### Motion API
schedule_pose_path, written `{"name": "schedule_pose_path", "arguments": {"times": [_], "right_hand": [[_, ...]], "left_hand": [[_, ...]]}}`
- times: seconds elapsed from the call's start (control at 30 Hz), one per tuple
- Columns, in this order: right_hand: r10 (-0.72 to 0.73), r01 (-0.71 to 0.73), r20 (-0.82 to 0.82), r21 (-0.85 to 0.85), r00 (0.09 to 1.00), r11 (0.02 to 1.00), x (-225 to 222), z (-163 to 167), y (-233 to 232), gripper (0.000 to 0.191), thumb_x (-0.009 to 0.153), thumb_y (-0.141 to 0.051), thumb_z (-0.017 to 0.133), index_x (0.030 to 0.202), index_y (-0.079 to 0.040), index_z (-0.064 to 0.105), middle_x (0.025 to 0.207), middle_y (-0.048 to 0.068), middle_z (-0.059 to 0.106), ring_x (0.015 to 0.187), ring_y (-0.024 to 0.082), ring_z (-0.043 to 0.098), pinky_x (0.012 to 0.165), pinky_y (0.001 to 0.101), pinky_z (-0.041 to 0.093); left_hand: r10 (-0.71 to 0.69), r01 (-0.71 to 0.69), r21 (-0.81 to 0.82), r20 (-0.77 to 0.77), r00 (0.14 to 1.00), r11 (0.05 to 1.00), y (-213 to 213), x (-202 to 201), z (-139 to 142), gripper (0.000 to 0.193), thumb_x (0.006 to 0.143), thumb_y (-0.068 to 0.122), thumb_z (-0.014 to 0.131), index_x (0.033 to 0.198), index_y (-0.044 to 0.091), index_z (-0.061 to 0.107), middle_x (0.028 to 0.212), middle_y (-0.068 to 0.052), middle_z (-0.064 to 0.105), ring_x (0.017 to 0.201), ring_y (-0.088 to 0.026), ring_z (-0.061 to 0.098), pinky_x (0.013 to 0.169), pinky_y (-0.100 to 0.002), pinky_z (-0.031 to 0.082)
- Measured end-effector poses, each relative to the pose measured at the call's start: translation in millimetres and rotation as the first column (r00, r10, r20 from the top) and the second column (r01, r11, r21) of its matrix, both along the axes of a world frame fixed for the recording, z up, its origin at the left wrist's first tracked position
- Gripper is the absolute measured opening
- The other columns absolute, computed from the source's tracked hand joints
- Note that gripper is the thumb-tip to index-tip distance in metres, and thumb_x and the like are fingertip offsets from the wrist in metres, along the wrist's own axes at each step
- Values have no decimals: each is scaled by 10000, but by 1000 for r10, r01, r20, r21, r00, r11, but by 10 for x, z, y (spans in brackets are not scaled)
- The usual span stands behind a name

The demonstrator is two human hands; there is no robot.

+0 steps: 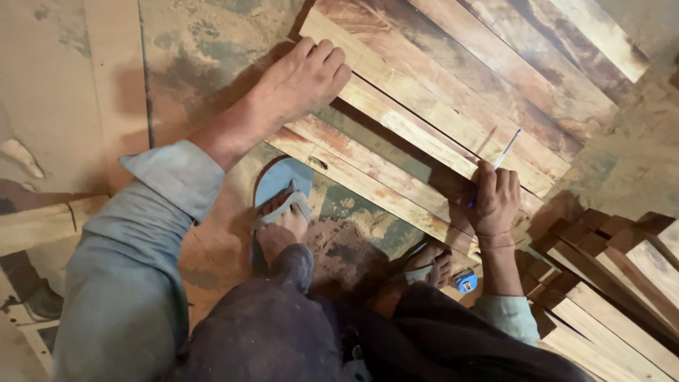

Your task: The person places a thin wooden strip on a stack of planks and uses a pen to mark the wood repeatedly. The person adjusts the strip position and continues marking along the edges of the planks.

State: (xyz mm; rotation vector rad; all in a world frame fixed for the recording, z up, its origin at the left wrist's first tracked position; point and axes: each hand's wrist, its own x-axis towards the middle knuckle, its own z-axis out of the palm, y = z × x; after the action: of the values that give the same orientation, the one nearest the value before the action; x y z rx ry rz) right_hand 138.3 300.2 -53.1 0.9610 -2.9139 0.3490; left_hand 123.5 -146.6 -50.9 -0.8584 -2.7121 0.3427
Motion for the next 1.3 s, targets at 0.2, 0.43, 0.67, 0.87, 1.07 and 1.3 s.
{"name": "schedule_pose_path", "arguments": {"times": [0.2,0.43,0.67,0.87,1.07,1.3], "right_hand": [[46,-46,45,13,998,999,-17,-4,48,560,871,-124,726,1392,10,571,1006,188,545,927,371,522,832,480,480],[48,-48,42,5,998,999,-67,-1,33,522,887,-118,735,1371,15,591,954,158,550,885,339,529,796,454,482],[29,-26,69,-37,997,999,-98,63,-26,463,879,-95,754,1316,-5,631,905,100,572,856,310,542,778,439,485],[22,-18,78,-58,997,998,-146,95,-51,423,883,-90,776,1278,-12,644,905,78,595,862,295,566,761,419,492],[17,-14,105,-25,994,1000,-216,119,-41,429,899,-163,802,1269,-7,650,904,124,577,847,316,561,756,435,491],[16,-1,176,-86,984,996,-359,198,-124,427,895,-170,767,1267,-6,636,956,127,630,896,332,594,798,442,508]], "left_hand": [[-42,41,-26,-34,999,999,-37,-34,-36,114,932,209,634,946,102,598,841,-9,520,822,-149,517,720,-297,421],[-29,29,-7,9,1000,1000,29,-46,-38,159,908,197,648,1003,72,624,874,-42,561,874,-177,550,827,-323,484],[68,-62,-96,63,996,993,188,-17,32,169,891,204,634,972,56,621,911,-72,595,895,-202,566,819,-338,493],[72,-58,-112,125,990,992,210,-73,108,142,924,196,630,970,62,619,906,-61,568,880,-193,551,797,-335,487],[53,-38,-93,174,983,995,204,-129,156,136,885,204,635,954,92,604,901,-47,546,891,-194,545,809,-340,489],[72,-45,-124,225,972,991,258,-259,183,178,805,178,646,950,82,605,903,-56,542,891,-199,546,860,-350,490]]}}
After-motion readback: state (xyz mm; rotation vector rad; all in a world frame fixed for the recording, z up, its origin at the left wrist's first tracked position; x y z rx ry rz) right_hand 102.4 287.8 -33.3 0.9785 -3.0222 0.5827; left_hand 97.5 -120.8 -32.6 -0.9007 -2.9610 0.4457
